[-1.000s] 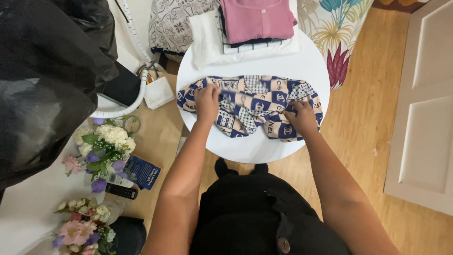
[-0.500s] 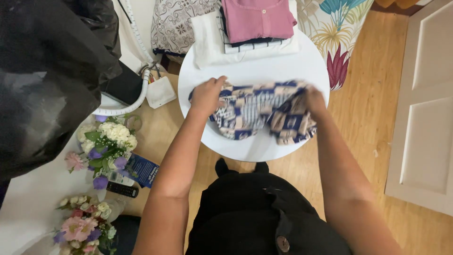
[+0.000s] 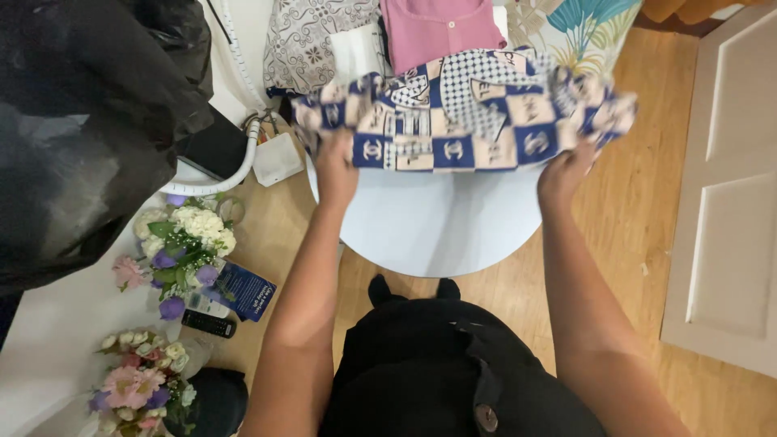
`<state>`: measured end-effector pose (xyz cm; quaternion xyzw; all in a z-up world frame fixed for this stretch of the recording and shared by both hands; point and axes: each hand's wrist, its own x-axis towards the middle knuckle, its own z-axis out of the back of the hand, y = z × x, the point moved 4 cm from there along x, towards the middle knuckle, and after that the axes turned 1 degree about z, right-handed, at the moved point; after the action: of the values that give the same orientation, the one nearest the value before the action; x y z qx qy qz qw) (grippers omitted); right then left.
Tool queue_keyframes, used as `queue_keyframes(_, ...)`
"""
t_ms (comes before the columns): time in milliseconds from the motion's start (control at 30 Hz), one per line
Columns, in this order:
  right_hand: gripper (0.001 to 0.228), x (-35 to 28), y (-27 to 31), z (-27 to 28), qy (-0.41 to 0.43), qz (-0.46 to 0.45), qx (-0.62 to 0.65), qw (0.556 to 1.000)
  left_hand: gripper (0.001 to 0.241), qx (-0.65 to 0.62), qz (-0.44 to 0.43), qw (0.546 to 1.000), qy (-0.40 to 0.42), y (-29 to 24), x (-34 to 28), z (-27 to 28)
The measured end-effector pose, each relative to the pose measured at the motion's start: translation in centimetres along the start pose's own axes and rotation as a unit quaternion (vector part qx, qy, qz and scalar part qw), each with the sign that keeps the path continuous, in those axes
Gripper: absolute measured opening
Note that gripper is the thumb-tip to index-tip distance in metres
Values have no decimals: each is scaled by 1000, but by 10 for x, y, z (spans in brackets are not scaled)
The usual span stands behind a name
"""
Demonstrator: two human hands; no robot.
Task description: The person folds a pink shirt on a white round table, smoothing it out and folding it into a neat rectangle. They then pick up a patterned blue and white shirt from a pile on a nearby chair and fold it on the same table.
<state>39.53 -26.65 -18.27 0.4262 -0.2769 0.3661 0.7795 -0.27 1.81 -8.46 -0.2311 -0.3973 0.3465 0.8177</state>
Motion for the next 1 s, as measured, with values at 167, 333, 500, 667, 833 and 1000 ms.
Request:
queue_keyframes(167, 58, -62, 68, 2, 298, -121, -55, 945, 40, 69, 22, 981, 179, 2, -71, -37)
queue_keyframes(333, 81, -71, 168, 21, 417, -20, -95, 904, 49, 82, -30, 972, 216, 11, -116, -58)
queue_keyframes(500, 67, -110, 186, 5, 538, 107, -62, 834, 74, 56, 20, 966, 251, 6, -121, -36)
queue_keyframes(667, 53, -117, 165, -1, 516, 76, -74, 850, 46, 195, 90, 968, 126, 29, -130, -17)
queue_keyframes(833, 41, -113, 167, -3, 532, 40, -87, 841, 26, 73, 31, 995, 68, 80, -131, -45)
queue_keyframes(1000, 55, -99, 204, -1, 584, -29, -137, 799, 29, -182, 145, 971, 61, 33, -53, -16)
